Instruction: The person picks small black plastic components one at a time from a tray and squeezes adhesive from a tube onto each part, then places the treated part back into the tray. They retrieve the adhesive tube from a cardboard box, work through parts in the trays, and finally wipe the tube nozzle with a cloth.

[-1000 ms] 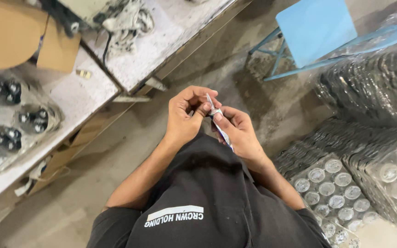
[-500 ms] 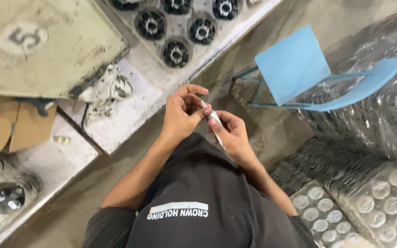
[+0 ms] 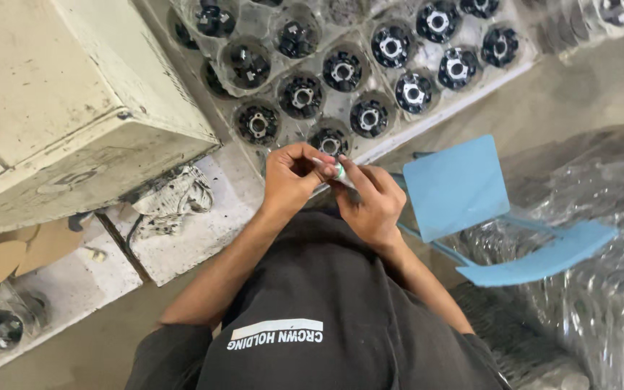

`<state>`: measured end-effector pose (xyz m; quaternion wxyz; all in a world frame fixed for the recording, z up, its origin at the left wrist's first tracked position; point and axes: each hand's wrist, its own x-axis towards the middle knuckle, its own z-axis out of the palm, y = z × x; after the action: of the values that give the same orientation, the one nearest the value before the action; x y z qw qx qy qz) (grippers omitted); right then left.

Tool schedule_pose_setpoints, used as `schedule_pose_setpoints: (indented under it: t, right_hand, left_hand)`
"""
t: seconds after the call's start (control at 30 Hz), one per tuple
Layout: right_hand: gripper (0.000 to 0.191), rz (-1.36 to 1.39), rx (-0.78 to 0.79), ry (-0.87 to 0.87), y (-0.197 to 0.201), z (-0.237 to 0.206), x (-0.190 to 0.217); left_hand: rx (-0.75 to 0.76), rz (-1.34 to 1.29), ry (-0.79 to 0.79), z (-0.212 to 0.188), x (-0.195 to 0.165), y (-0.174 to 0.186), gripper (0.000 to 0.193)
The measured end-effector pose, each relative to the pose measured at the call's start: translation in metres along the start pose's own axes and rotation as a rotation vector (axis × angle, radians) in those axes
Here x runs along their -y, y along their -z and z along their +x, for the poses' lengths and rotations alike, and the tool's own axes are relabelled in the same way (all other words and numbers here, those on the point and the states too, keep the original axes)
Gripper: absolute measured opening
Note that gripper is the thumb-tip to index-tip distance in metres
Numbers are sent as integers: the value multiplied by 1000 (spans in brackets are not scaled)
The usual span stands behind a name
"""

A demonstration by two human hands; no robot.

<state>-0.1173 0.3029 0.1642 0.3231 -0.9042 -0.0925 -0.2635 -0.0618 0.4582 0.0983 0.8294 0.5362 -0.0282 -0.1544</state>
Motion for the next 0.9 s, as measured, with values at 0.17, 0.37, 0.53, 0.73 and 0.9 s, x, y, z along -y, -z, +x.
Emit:
schedule_pose_setpoints:
  t: [0.17, 0.37, 0.53, 0.73, 0.9]
  right_hand:
    - [42, -74, 2, 288, -3, 61, -54]
    - [37, 44, 106, 449, -1, 131, -133]
    - [38, 414, 488, 137, 7, 165, -189]
    - [27, 929, 974, -434, -4, 175, -231]
    - [28, 1380, 1168, -1110, -10, 157, -237]
  left_hand:
    - [-278, -75, -66, 38, 16, -29, 12]
    - [-548, -178, -172, 99, 34, -81, 17]
    - [-610, -38, -135, 140, 41, -101, 11]
    - [-514, 118, -107, 154, 25, -102, 17]
    - [-235, -79, -44, 151, 1, -96, 46]
